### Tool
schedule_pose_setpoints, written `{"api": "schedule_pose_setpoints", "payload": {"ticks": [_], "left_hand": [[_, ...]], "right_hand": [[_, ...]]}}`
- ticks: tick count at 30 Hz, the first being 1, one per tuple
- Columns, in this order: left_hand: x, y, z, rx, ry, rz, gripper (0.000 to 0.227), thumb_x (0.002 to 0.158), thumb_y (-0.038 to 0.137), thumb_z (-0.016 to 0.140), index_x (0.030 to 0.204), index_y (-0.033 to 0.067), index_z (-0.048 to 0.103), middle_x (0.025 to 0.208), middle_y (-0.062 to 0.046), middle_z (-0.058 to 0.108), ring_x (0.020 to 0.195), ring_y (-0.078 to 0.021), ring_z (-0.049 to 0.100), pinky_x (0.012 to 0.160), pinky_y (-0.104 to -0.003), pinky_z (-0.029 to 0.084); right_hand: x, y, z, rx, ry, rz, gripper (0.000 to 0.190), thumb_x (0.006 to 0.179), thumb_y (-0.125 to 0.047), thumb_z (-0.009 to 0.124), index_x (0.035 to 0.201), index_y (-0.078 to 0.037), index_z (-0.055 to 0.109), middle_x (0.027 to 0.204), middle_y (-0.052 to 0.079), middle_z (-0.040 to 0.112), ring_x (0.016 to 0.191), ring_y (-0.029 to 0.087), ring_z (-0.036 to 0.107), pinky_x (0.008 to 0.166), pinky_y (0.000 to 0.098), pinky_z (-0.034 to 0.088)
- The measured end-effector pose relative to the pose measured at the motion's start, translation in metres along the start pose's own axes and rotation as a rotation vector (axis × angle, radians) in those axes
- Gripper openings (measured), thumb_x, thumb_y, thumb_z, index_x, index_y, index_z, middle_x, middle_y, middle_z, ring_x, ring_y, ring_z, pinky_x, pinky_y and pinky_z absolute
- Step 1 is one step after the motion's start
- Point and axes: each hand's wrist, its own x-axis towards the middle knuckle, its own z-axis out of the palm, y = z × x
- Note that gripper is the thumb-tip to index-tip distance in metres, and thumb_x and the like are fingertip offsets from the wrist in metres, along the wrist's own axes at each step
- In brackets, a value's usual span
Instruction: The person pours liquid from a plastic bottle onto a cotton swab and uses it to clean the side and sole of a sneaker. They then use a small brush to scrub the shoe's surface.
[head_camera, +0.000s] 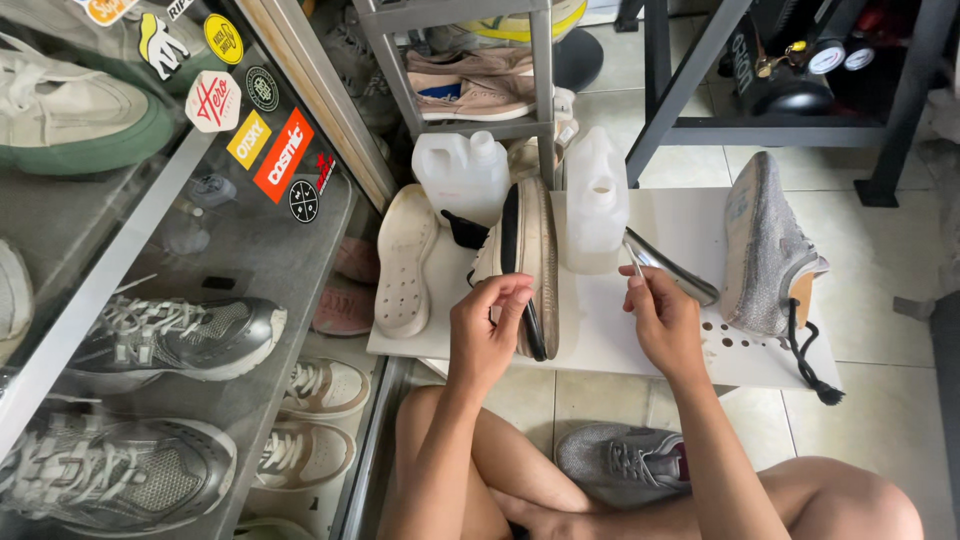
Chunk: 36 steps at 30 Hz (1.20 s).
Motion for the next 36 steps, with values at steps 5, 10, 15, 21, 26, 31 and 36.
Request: {"api": "schedule_pose_setpoints", "payload": {"ticks": [5,10,15,21,26,31,36], "left_hand": [[-0.003,-0.003,-0.004,-0.019,-0.009,-0.032,0.020,0.086,0.029,0.066,0.097,0.0123,0.069,0.077,-0.007,0.068,0.072,-0.0183,0.066,0.072,-0.032,0.053],[-0.018,-0.004,-0.013,0.035,-0.087,0.038,0.044,0.076,0.028,0.077,0.111,0.0063,0.062,0.085,-0.015,0.068,0.083,-0.0323,0.066,0.081,-0.046,0.050],[-0.035,-0.020,-0.004,0.028,-0.126,0.144,0.030,0.076,0.018,0.077,0.099,0.0059,0.062,0.087,-0.007,0.071,0.088,-0.0273,0.068,0.096,-0.047,0.042],[-0.040,-0.037,0.005,0.043,0.059,0.382,0.014,0.077,0.012,0.076,0.085,0.0068,0.066,0.085,-0.003,0.069,0.088,-0.0216,0.069,0.099,-0.042,0.042],[-0.039,-0.035,0.003,-0.028,0.085,0.457,0.010,0.077,0.010,0.075,0.084,0.0081,0.068,0.083,-0.001,0.070,0.086,-0.0197,0.069,0.102,-0.043,0.040],[-0.038,-0.035,0.002,-0.034,0.114,0.493,0.012,0.080,0.009,0.072,0.091,0.0071,0.071,0.087,-0.002,0.069,0.089,-0.0188,0.069,0.104,-0.040,0.039],[-0.041,-0.035,0.003,0.024,0.121,0.672,0.016,0.080,0.007,0.070,0.094,0.0125,0.073,0.085,-0.002,0.068,0.088,-0.0206,0.068,0.102,-0.048,0.040]], "right_hand": [[0.001,0.010,0.004,-0.041,0.008,-0.017,0.015,0.094,-0.013,0.055,0.096,-0.007,0.068,0.052,0.006,0.057,0.044,0.015,0.041,0.046,0.0261,0.036],[0.002,0.006,0.005,-0.057,0.009,-0.028,0.014,0.094,-0.013,0.056,0.094,-0.006,0.068,0.051,0.006,0.056,0.042,0.015,0.041,0.045,0.0258,0.036],[0.001,0.007,0.007,-0.055,0.018,-0.020,0.013,0.094,-0.012,0.056,0.094,-0.006,0.068,0.051,0.007,0.056,0.042,0.014,0.040,0.045,0.0252,0.036],[0.001,0.009,0.007,-0.056,0.021,-0.030,0.013,0.094,-0.013,0.056,0.093,-0.007,0.068,0.051,0.005,0.056,0.042,0.013,0.040,0.045,0.0248,0.035],[0.001,0.004,0.007,-0.040,0.021,-0.029,0.013,0.094,-0.011,0.056,0.093,-0.005,0.068,0.051,0.006,0.055,0.043,0.013,0.040,0.045,0.0249,0.035],[0.001,0.006,0.007,-0.037,0.005,-0.037,0.013,0.094,-0.011,0.056,0.094,-0.005,0.067,0.051,0.006,0.054,0.042,0.013,0.039,0.044,0.0238,0.034],[0.002,0.007,0.007,-0.050,0.043,-0.029,0.014,0.096,-0.012,0.055,0.097,-0.005,0.067,0.054,0.006,0.056,0.045,0.013,0.040,0.047,0.0246,0.035]]}}
